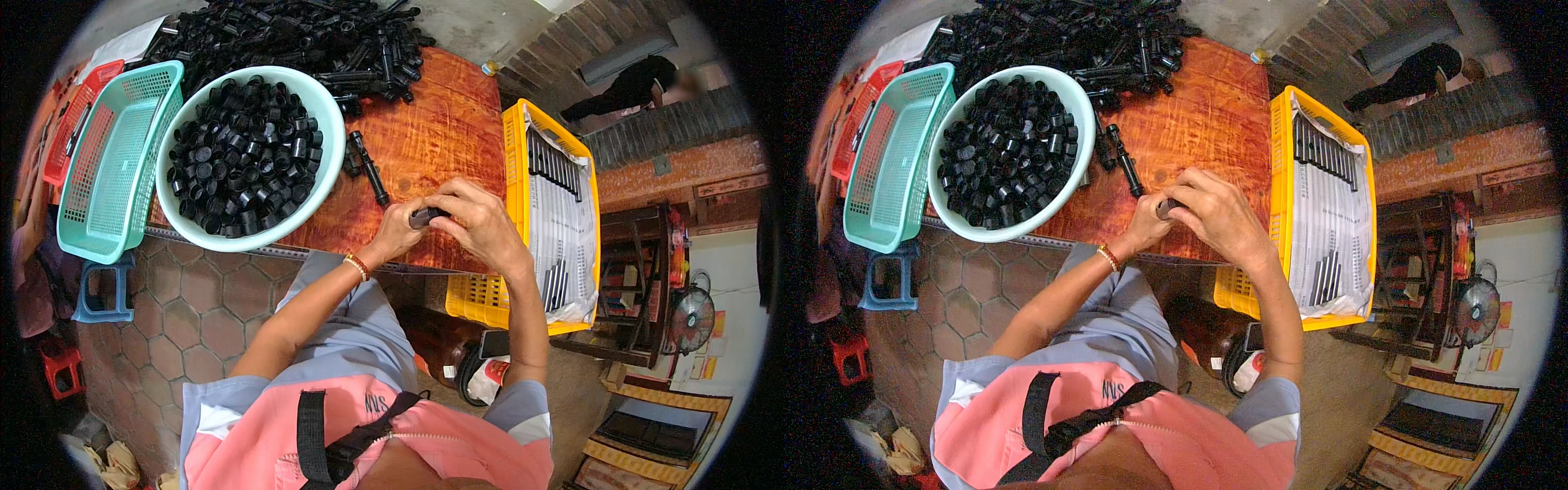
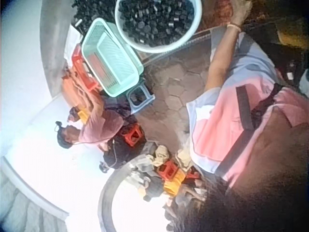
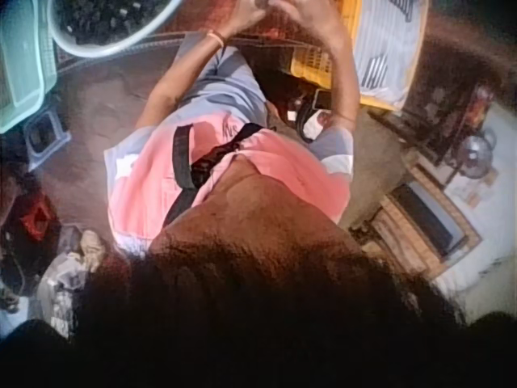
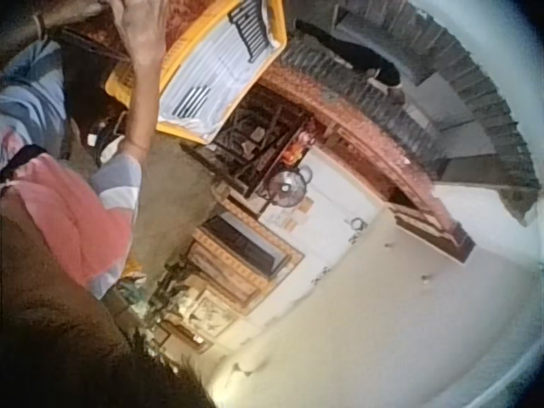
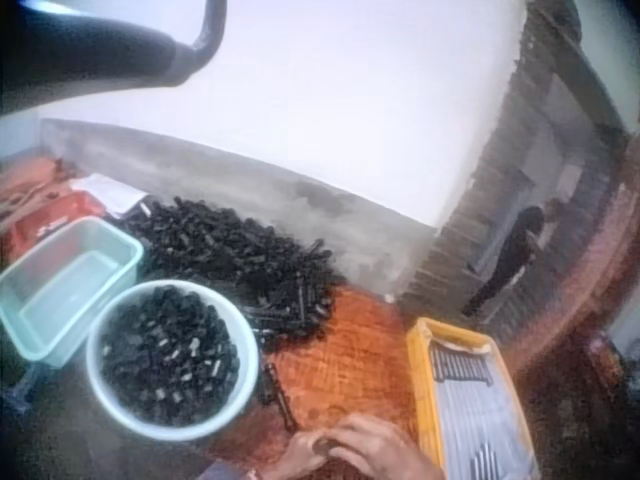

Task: The person repeatedly picks up a metal rod and a black plastic cap, screws the cap onto the rod, and places the assembled unit into a green basket. This process is repeated multiple times with components from a yellow crate and a white bowl.

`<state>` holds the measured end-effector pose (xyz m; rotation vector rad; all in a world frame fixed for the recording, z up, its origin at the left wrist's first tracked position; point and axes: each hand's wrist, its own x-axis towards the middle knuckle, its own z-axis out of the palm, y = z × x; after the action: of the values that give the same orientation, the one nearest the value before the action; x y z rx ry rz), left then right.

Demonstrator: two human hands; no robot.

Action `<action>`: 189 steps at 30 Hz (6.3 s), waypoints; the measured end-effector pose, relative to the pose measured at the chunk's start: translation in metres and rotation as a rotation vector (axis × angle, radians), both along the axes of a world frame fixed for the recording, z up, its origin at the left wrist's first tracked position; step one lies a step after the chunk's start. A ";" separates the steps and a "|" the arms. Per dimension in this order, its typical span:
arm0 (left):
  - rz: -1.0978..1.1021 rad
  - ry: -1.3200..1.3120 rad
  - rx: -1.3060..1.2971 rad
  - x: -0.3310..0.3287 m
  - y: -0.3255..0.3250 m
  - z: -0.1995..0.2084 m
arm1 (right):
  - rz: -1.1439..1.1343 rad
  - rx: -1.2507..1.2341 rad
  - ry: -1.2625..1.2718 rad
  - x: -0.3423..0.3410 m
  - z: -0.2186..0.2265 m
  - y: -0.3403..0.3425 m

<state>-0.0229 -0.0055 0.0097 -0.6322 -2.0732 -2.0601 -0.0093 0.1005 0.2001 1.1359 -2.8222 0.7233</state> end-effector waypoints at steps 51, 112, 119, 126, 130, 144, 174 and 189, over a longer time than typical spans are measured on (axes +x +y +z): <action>0.009 -0.001 -0.059 -0.003 0.000 -0.008 | -0.285 0.177 0.118 0.011 -0.009 -0.008; -0.580 -0.155 -0.288 0.002 -0.034 0.030 | -0.024 0.185 -0.171 -0.034 -0.054 -0.053; -0.427 -0.112 -0.342 0.022 -0.012 0.013 | -0.047 0.110 -0.172 -0.033 -0.048 -0.059; -0.254 -0.226 -0.289 0.031 -0.001 0.011 | -0.145 0.133 -0.107 -0.032 -0.053 -0.061; -0.005 0.023 -0.103 0.030 0.011 0.000 | -0.161 0.157 -0.208 -0.026 -0.040 -0.069; 0.090 -0.065 0.530 0.033 -0.256 0.176 | -0.792 -0.272 0.092 -0.001 -0.190 0.029; 0.848 -0.434 -0.929 -0.182 -0.547 0.005 | -0.827 0.171 0.216 0.018 -0.184 0.007; 0.554 -0.823 -0.697 -0.109 -0.541 0.034 | -0.819 0.154 0.231 0.017 -0.188 0.009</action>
<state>-0.1319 -0.5464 0.0433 0.8290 -2.9371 -1.3385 0.0074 0.1095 0.0116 -0.0051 -2.7811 0.2814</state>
